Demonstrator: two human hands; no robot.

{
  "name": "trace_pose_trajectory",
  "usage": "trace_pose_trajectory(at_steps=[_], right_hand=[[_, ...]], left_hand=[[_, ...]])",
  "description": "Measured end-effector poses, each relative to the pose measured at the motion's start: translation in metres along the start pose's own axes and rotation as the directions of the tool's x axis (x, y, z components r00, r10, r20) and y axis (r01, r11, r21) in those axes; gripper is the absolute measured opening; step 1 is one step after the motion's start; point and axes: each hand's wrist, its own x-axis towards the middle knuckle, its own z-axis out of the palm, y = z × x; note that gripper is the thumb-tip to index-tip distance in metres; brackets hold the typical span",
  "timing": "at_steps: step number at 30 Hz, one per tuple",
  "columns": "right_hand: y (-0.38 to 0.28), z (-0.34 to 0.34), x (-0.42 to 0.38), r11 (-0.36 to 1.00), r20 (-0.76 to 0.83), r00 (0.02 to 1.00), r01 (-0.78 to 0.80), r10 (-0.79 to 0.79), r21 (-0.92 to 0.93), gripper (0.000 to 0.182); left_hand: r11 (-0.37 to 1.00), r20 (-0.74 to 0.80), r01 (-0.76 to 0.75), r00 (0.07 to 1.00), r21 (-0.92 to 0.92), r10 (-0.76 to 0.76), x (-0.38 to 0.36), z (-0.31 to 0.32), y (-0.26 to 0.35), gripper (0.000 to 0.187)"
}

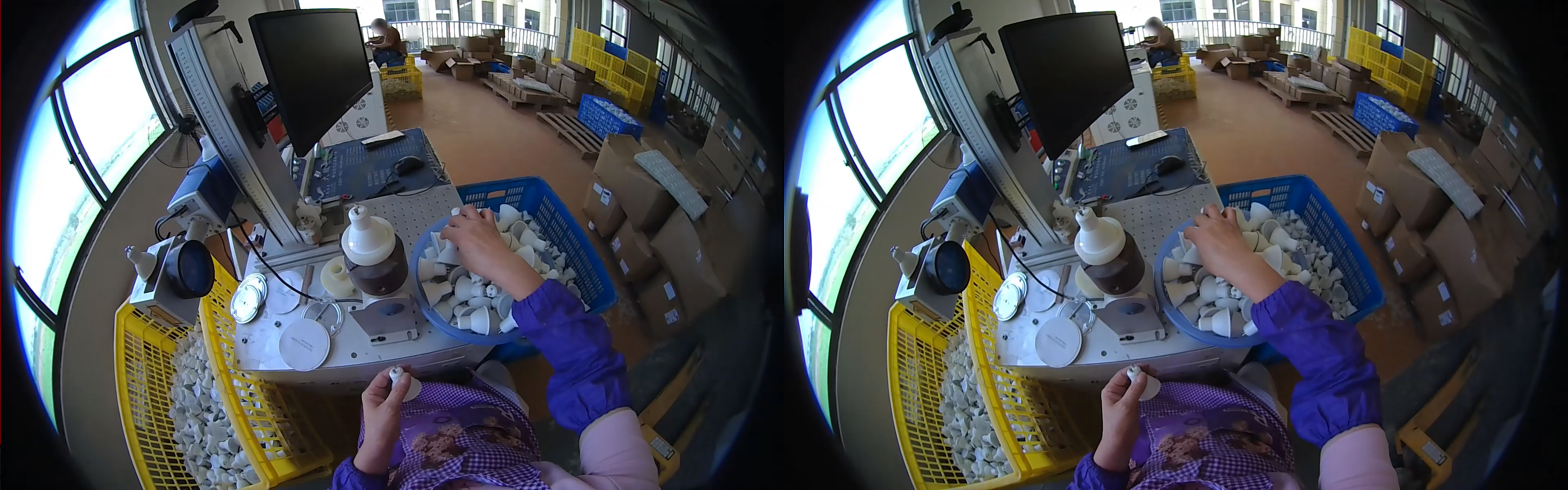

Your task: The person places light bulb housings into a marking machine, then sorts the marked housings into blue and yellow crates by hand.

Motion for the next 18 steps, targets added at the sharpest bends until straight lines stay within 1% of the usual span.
trace_pose_trajectory(at_steps=[4, 6, 7, 9, 10, 12, 13, 15, 16, 18], right_hand=[[0.011, 0.012, 0.005, 0.999, 0.014, 1.0, 0.02, -0.019, -0.027, 0.028], [0.012, 0.006, 0.008, 0.993, 0.06, 0.993, 0.106, -0.103, -0.051, 0.025], [0.011, 0.0, 0.008, 0.993, 0.058, 0.993, 0.109, -0.106, -0.051, 0.025], [0.007, -0.016, 0.005, 0.99, 0.061, 0.99, 0.125, -0.128, 0.061, 0.023], [0.003, -0.026, 0.004, 0.99, 0.065, 0.99, 0.125, -0.129, 0.059, 0.023], [-0.004, -0.038, 0.001, 0.971, 0.206, 0.976, 0.018, -0.069, 0.24, 0.023], [-0.006, -0.038, 0.0, 0.971, 0.206, 0.976, 0.014, -0.065, 0.24, 0.023], [-0.008, -0.038, -0.001, 0.875, 0.398, 0.916, -0.158, -0.043, 0.458, 0.026], [-0.01, -0.037, -0.003, 0.874, 0.396, 0.917, -0.156, -0.045, 0.461, 0.026], [-0.013, -0.035, -0.006, 0.874, 0.315, 0.947, -0.101, -0.062, 0.475, 0.03]], left_hand=[[1.0, 0.004, -0.001, 1.0, -0.003, 0.001, -0.004, -0.001, -0.001, 0.018], [1.0, -0.014, 0.012, 1.0, -0.006, -0.012, -0.006, -0.003, -0.002, 0.017], [1.0, -0.016, 0.009, 1.0, -0.007, -0.009, -0.006, -0.004, -0.002, 0.017], [1.0, -0.028, 0.02, 0.999, -0.013, -0.02, -0.008, -0.005, -0.003, 0.016], [1.0, -0.028, 0.022, 0.999, -0.016, -0.022, -0.009, -0.004, -0.004, 0.016], [0.998, -0.012, 0.04, 0.999, -0.044, -0.04, -0.009, -0.003, -0.006, 0.016], [0.998, -0.009, 0.042, 0.999, -0.042, -0.042, -0.01, -0.002, -0.006, 0.016], [0.999, 0.012, 0.029, 1.0, -0.025, -0.028, -0.01, 0.001, -0.004, 0.016], [0.999, 0.011, 0.027, 1.0, -0.023, -0.026, -0.01, 0.0, -0.003, 0.016], [0.999, 0.034, 0.037, 0.999, -0.036, -0.036, -0.011, -0.001, -0.003, 0.017]])
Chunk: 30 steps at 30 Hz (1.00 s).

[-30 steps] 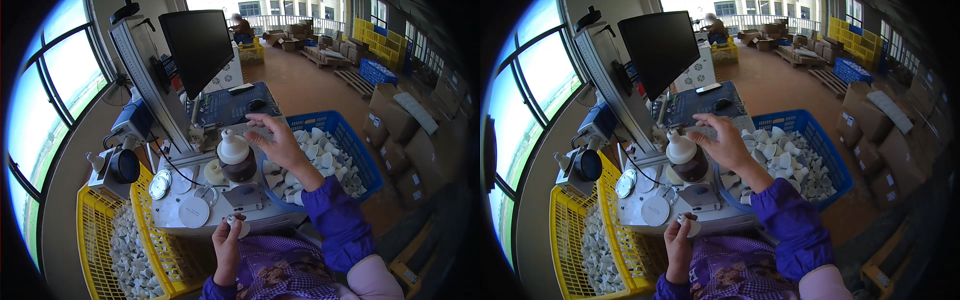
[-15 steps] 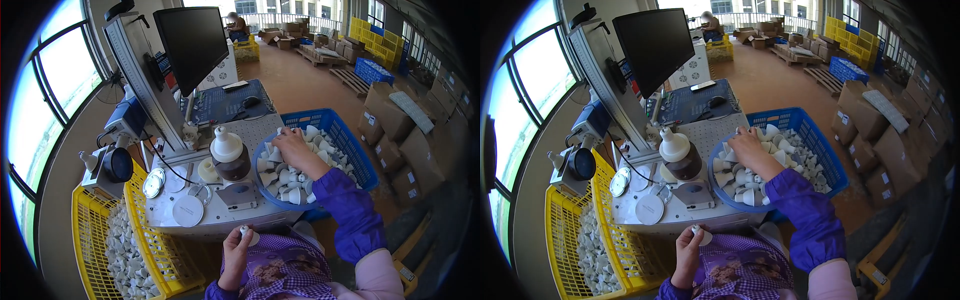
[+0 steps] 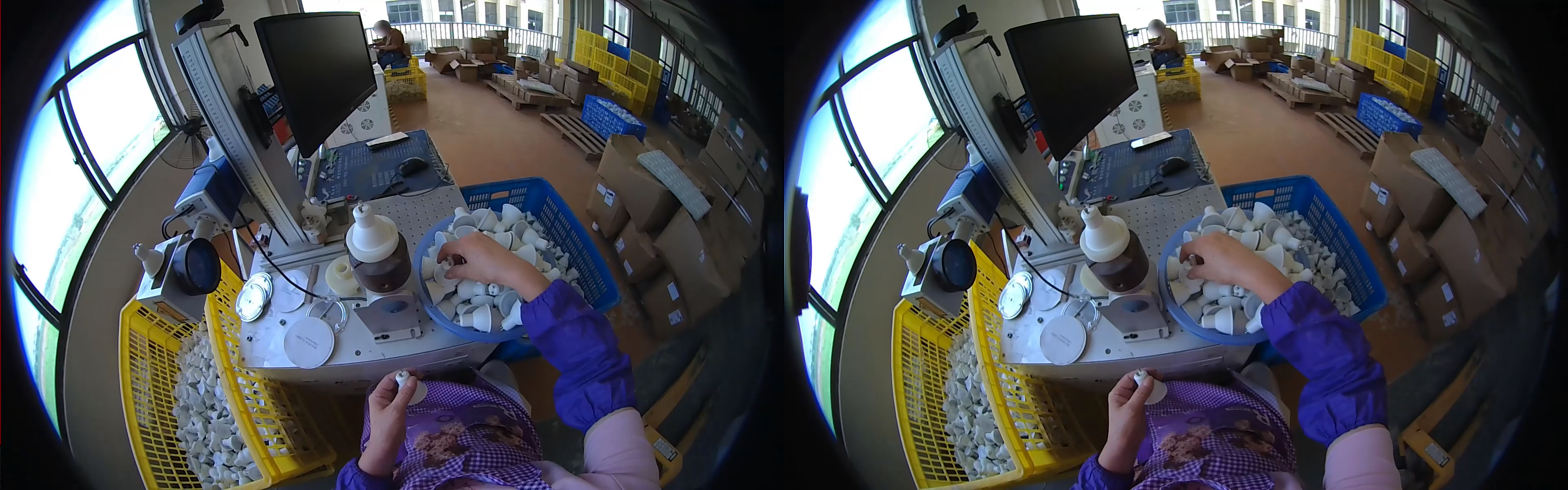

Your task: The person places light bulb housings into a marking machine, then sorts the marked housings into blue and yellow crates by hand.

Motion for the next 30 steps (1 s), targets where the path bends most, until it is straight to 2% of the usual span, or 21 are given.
trace_pose_trajectory(at_steps=[7, 9, 10, 12, 13, 15, 16, 18, 19, 21, 25, 27, 30], right_hand=[[0.014, 0.013, 0.001, 0.996, -0.082, 0.997, 0.023, -0.016, 0.086, 0.031], [0.008, 0.009, -0.005, 0.985, -0.111, 0.989, -0.078, 0.095, 0.154, 0.032], [0.008, 0.008, -0.007, 0.986, -0.11, 0.99, -0.069, 0.086, 0.154, 0.032], [0.009, 0.006, -0.013, 0.931, -0.156, 0.979, -0.065, 0.128, 0.359, 0.028], [0.006, 0.005, -0.016, 0.931, -0.155, 0.98, -0.059, 0.122, 0.36, 0.028], [-0.001, 0.001, -0.025, 0.9, -0.268, 0.959, 0.04, 0.087, 0.433, 0.026], [-0.003, 0.0, -0.028, 0.901, -0.268, 0.96, 0.044, 0.082, 0.433, 0.026], [-0.005, 0.0, -0.031, 0.866, -0.305, 0.949, 0.091, 0.074, 0.492, 0.028], [-0.005, 0.001, -0.032, 0.866, -0.305, 0.95, 0.095, 0.069, 0.491, 0.028], [-0.006, 0.004, -0.033, 0.719, -0.315, 0.939, 0.126, 0.134, 0.683, 0.03], [-0.014, 0.003, -0.029, 0.669, -0.382, 0.919, 0.22, 0.102, 0.71, 0.029], [-0.025, -0.004, -0.026, 0.712, -0.448, 0.889, 0.253, 0.095, 0.655, 0.027], [-0.036, -0.013, -0.015, 0.759, -0.512, 0.857, 0.3, 0.052, 0.578, 0.027]], left_hand=[[1.0, -0.014, -0.021, 1.0, 0.001, 0.021, -0.002, 0.004, 0.007, 0.015], [0.998, -0.033, -0.039, 0.999, 0.047, 0.04, 0.001, 0.01, 0.016, 0.008], [0.998, -0.04, -0.045, 0.998, 0.047, 0.047, 0.004, 0.011, 0.021, 0.008], [0.984, -0.03, -0.168, 0.985, 0.055, 0.169, 0.012, 0.013, 0.032, 0.009], [0.983, -0.035, -0.172, 0.984, 0.056, 0.174, 0.019, 0.013, 0.038, 0.009], [0.829, -0.021, -0.456, 0.872, 0.323, 0.488, 0.034, 0.011, 0.051, 0.015], [0.828, -0.024, -0.458, 0.871, 0.324, 0.492, 0.041, 0.013, 0.061, 0.015], [0.611, 0.009, -0.63, 0.7, 0.48, 0.714, 0.052, 0.019, 0.088, 0.017], [0.608, 0.007, -0.632, 0.696, 0.481, 0.718, 0.057, 0.024, 0.102, 0.017], [0.392, 0.084, -0.665, 0.564, 0.636, 0.821, 0.066, 0.035, 0.131, 0.02], [0.29, 0.101, -0.572, 0.555, 0.768, 0.826, 0.091, 0.056, 0.17, 0.034], [0.275, 0.147, -0.506, 0.646, 0.818, 0.749, 0.103, 0.061, 0.179, 0.043], [0.263, 0.168, -0.496, 0.666, 0.828, 0.727, 0.112, 0.064, 0.183, 0.038]])
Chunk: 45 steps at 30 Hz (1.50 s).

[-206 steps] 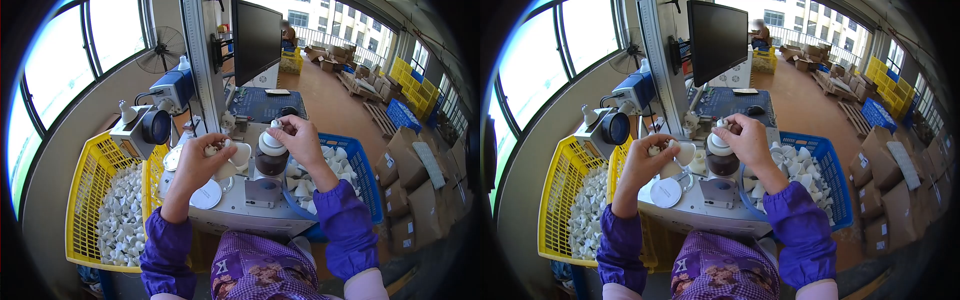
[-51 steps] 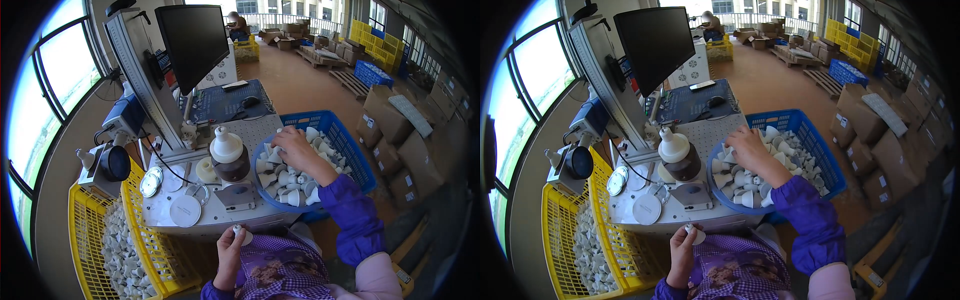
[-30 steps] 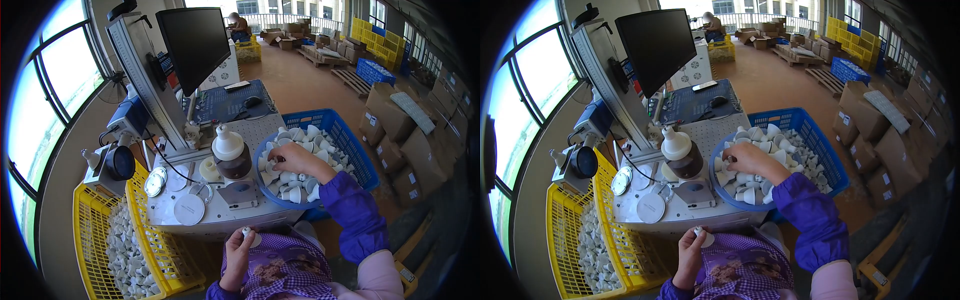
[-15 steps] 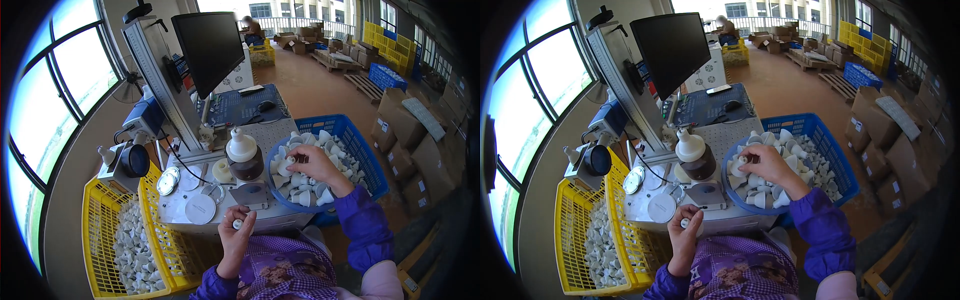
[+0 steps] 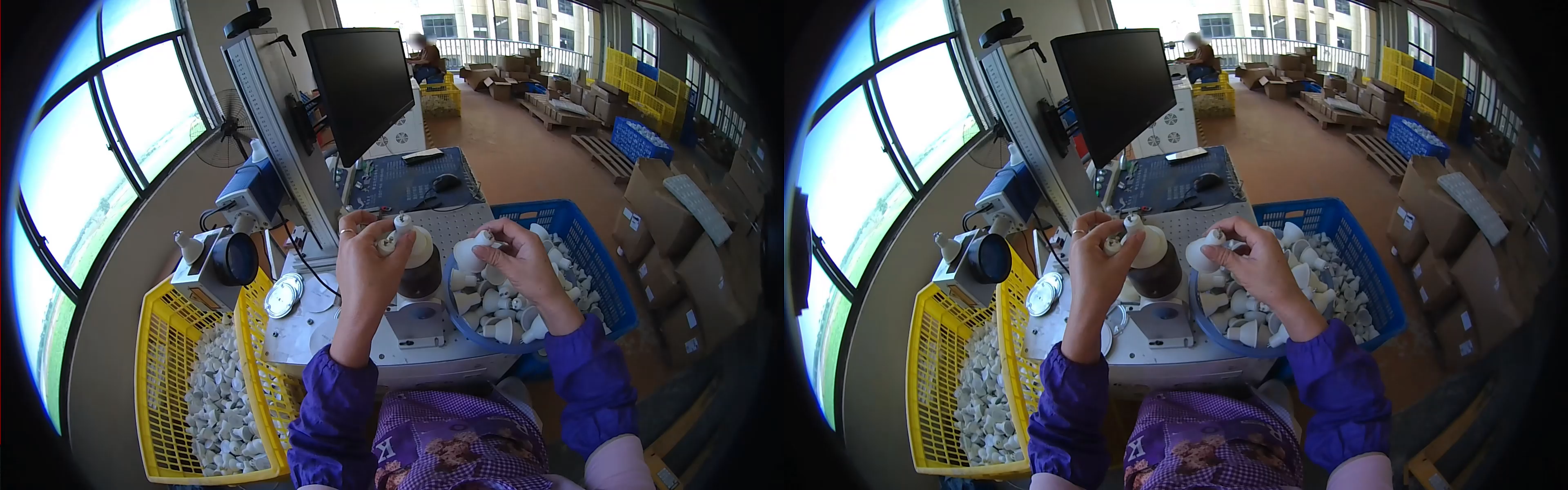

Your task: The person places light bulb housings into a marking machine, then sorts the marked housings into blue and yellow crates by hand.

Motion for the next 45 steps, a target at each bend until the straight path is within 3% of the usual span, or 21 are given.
trace_pose_trajectory(at_steps=[2, 4, 5, 9, 11, 13, 16, 17, 20, 27, 34, 37, 39, 40, 41, 43, 44, 45], right_hand=[[-0.01, 0.01, 0.011, 0.999, -0.014, 0.999, 0.03, -0.03, 0.031, 0.028], [-0.022, 0.019, 0.023, 0.999, 0.012, 1.0, 0.02, -0.02, 0.025, 0.028], [-0.025, 0.025, 0.03, 0.999, 0.01, 1.0, 0.019, -0.019, 0.028, 0.028], [-0.026, 0.055, 0.051, 0.992, 0.024, 0.996, 0.091, -0.09, -0.082, 0.028], [-0.027, 0.065, 0.056, 0.922, 0.064, 0.97, 0.241, -0.233, -0.303, 0.029], [-0.026, 0.07, 0.054, 0.911, 0.088, 0.975, 0.221, -0.203, -0.348, 0.028], [-0.035, 0.07, 0.054, 0.876, 0.125, 0.984, 0.168, -0.124, -0.453, 0.03], [-0.039, 0.07, 0.054, 0.87, 0.122, 0.989, 0.135, -0.087, -0.473, 0.03], [-0.04, 0.07, 0.054, 0.862, 0.122, 0.991, 0.115, -0.062, -0.493, 0.031], [-0.033, 0.077, 0.047, 0.909, 0.045, 0.996, 0.094, -0.083, -0.407, 0.031], [-0.03, 0.075, 0.047, 0.883, 0.021, 0.993, 0.112, -0.115, -0.455, 0.031], [-0.015, 0.067, 0.049, 0.94, 0.068, 0.99, 0.138, -0.123, -0.312, 0.032], [-0.003, 0.051, 0.045, 0.975, -0.055, 0.984, 0.157, -0.167, -0.156, 0.029], [-0.004, 0.041, 0.042, 0.982, -0.114, 0.991, 0.044, -0.065, -0.182, 0.023], [0.0, 0.03, 0.038, 0.981, -0.113, 0.992, 0.037, -0.059, -0.19, 0.023], [0.012, 0.012, 0.029, 0.897, -0.027, 0.983, -0.179, 0.184, -0.404, 0.017], [0.024, 0.009, 0.022, 0.894, -0.033, 0.981, -0.188, 0.192, -0.406, 0.017], [0.042, 0.008, 0.012, 0.812, 0.048, 0.991, -0.071, 0.121, -0.579, 0.016]], left_hand=[[1.0, 0.005, -0.001, 1.0, 0.01, 0.001, 0.0, -0.003, 0.002, 0.036], [0.982, -0.162, -0.124, 0.982, -0.142, 0.1, -0.01, -0.013, 0.001, 0.03], [0.982, -0.159, -0.124, 0.982, -0.139, 0.102, -0.017, -0.018, 0.001, 0.03], [0.955, -0.231, -0.061, 0.973, -0.29, -0.008, -0.049, -0.037, -0.011, 0.024], [0.926, -0.162, 0.031, 0.982, -0.377, -0.099, -0.064, -0.041, -0.027, 0.024], [0.876, -0.108, 0.118, 0.976, -0.468, -0.189, -0.078, -0.039, -0.031, 0.022], [0.697, 0.11, 0.352, 0.923, -0.624, -0.368, -0.095, -0.041, -0.034, 0.02], [0.695, 0.11, 0.356, 0.921, -0.625, -0.373, -0.1, -0.04, -0.036, 0.02], [0.497, 0.237, 0.424, 0.887, -0.758, -0.396, -0.11, -0.033, -0.036, 0.024], [0.322, 0.405, 0.538, 0.824, -0.779, -0.395, -0.126, -0.024, -0.033, 0.022], [0.286, 0.469, 0.583, 0.798, -0.761, -0.378, -0.135, -0.018, -0.034, 0.021], [0.264, 0.487, 0.594, 0.79, -0.76, -0.373, -0.137, -0.02, -0.031, 0.021], [0.246, 0.481, 0.582, 0.796, -0.775, -0.368, -0.141, -0.021, -0.035, 0.021], [0.237, 0.487, 0.586, 0.792, -0.775, -0.367, -0.143, -0.022, -0.038, 0.021], [0.228, 0.494, 0.601, 0.777, -0.766, -0.39, -0.145, -0.023, -0.042, 0.021], [0.214, 0.509, 0.623, 0.756, -0.753, -0.412, -0.151, -0.02, -0.049, 0.02], [0.194, 0.519, 0.629, 0.748, -0.752, -0.414, -0.153, -0.018, -0.052, 0.02], [0.174, 0.529, 0.635, 0.74, -0.752, -0.415, -0.155, -0.017, -0.053, 0.02]])
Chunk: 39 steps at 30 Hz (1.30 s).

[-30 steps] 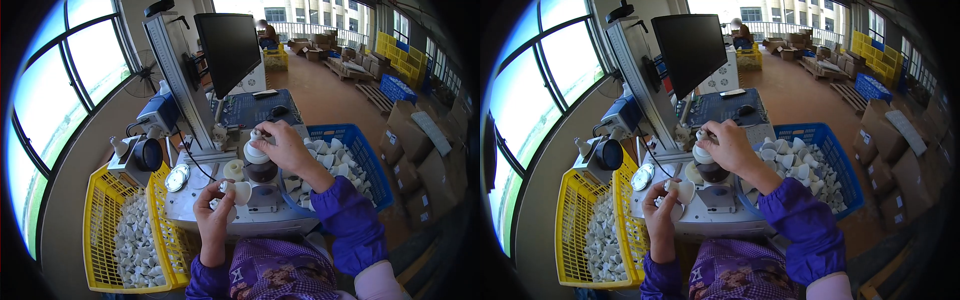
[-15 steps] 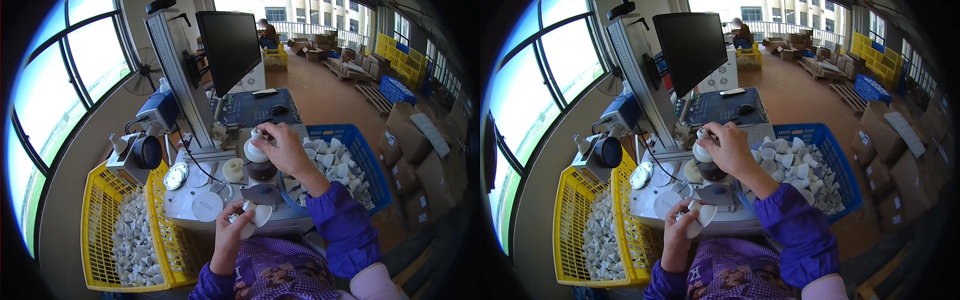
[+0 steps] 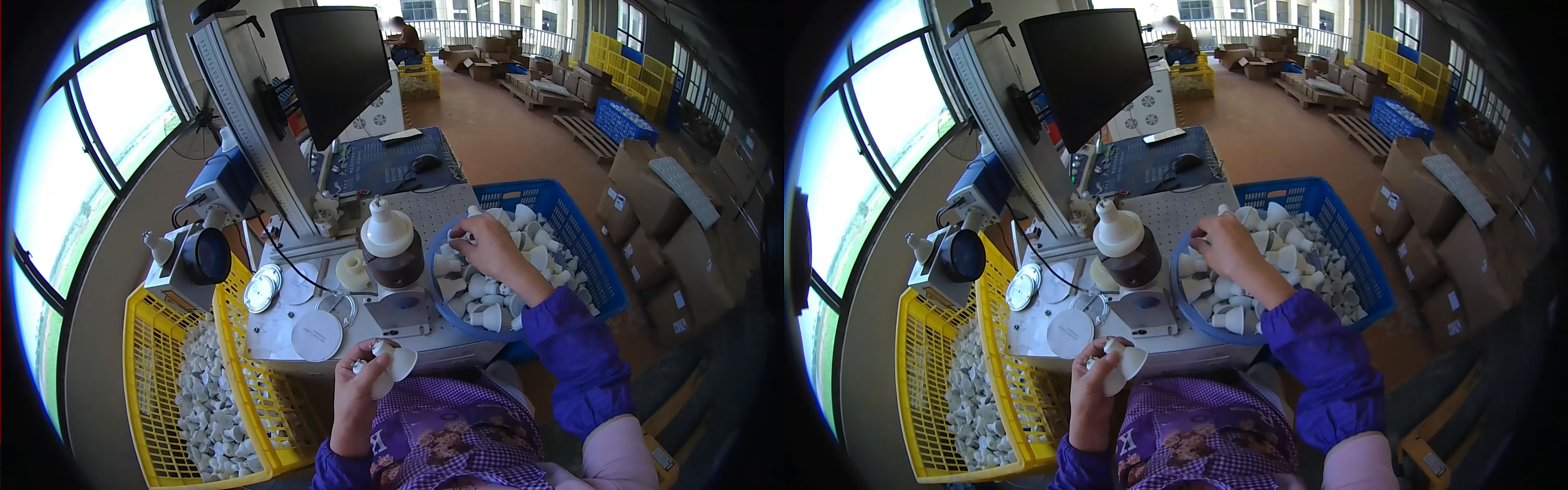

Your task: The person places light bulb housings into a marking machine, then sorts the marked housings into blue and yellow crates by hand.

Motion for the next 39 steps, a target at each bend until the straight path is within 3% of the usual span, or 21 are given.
trace_pose_trajectory(at_steps=[1, 2, 4, 7, 11, 14, 16, 17, 19, 20, 22, 26, 29, 31, 38, 39], right_hand=[[0.009, 0.008, -0.006, 0.975, 0.046, 0.994, 0.106, -0.099, -0.197, 0.015], [0.014, 0.014, -0.01, 0.975, 0.045, 0.995, 0.1, -0.093, -0.2, 0.015], [0.016, 0.025, -0.013, 0.868, 0.142, 0.98, 0.192, -0.141, -0.459, 0.016], [0.026, 0.041, -0.013, 0.761, 0.168, 0.967, 0.254, -0.191, -0.598, 0.014], [0.029, 0.043, -0.014, 0.744, 0.16, 0.957, 0.287, -0.24, -0.603, 0.012], [0.016, 0.02, -0.014, 0.836, 0.154, 0.963, 0.269, -0.222, -0.478, 0.017], [0.003, 0.001, -0.017, 0.999, 0.118, 0.993, 0.035, -0.03, -0.034, 0.023], [0.001, -0.005, -0.02, 0.999, 0.118, 0.993, 0.035, -0.03, -0.036, 0.023], [-0.001, -0.013, -0.027, 0.975, 0.105, 0.994, -0.035, 0.012, 0.219, 0.027], [-0.001, -0.014, -0.029, 0.975, 0.103, 0.995, -0.036, 0.014, 0.218, 0.027], [-0.001, -0.016, -0.035, 0.891, 0.101, 0.99, -0.135, 0.101, 0.434, 0.026], [-0.002, -0.02, -0.043, 0.871, 0.066, 0.991, -0.133, 0.115, 0.473, 0.026], [-0.003, -0.02, -0.047, 0.864, -0.032, 0.997, -0.04, 0.065, 0.502, 0.027], [-0.01, -0.027, -0.05, 0.912, -0.074, 0.994, -0.043, 0.08, 0.408, 0.023], [-0.001, -0.023, -0.059, 0.853, -0.094, 0.985, -0.077, 0.146, 0.515, 0.024], [0.004, -0.021, -0.059, 0.857, -0.096, 0.984, -0.081, 0.15, 0.509, 0.025]], left_hand=[[1.0, 0.003, 0.008, 1.0, -0.001, -0.008, -0.001, 0.001, -0.002, 0.02], [1.0, 0.015, 0.023, 1.0, 0.0, -0.023, -0.001, 0.003, -0.003, 0.02], [0.999, 0.031, 0.038, 0.999, 0.001, -0.038, -0.003, 0.008, -0.004, 0.019], [0.998, 0.045, 0.067, 0.997, -0.02, -0.066, -0.007, 0.012, -0.005, 0.019], [0.996, 0.053, 0.089, 0.995, -0.025, -0.087, -0.013, 0.01, -0.009, 0.02], [0.995, 0.054, 0.09, 0.995, -0.029, -0.089, -0.014, 0.01, -0.011, 0.02], [0.995, 0.052, 0.094, 0.994, -0.024, -0.093, -0.017, 0.012, -0.011, 0.021], [0.995, 0.057, 0.1, 0.993, -0.013, -0.099, -0.018, 0.013, -0.01, 0.021], [0.994, 0.067, 0.109, 0.992, -0.002, -0.109, -0.018, 0.016, -0.01, 0.021], [0.995, 0.076, 0.096, 0.992, 0.014, -0.097, -0.019, 0.017, -0.009, 0.02], [0.996, 0.087, 0.083, 0.993, 0.031, -0.085, -0.019, 0.02, -0.008, 0.02], [0.995, 0.092, 0.056, 0.994, 0.078, -0.063, -0.022, 0.022, -0.007, 0.019], [0.994, 0.09, 0.037, 0.995, 0.103, -0.046, -0.024, 0.026, -0.005, 0.019], [0.994, 0.089, 0.025, 0.995, 0.108, -0.034, -0.026, 0.029, -0.004, 0.019], [0.975, 0.112, -0.021, 0.994, 0.222, -0.004, -0.023, 0.039, 0.007, 0.019], [0.959, 0.12, -0.107, 0.99, 0.261, 0.077, -0.019, 0.043, 0.012, 0.018]])
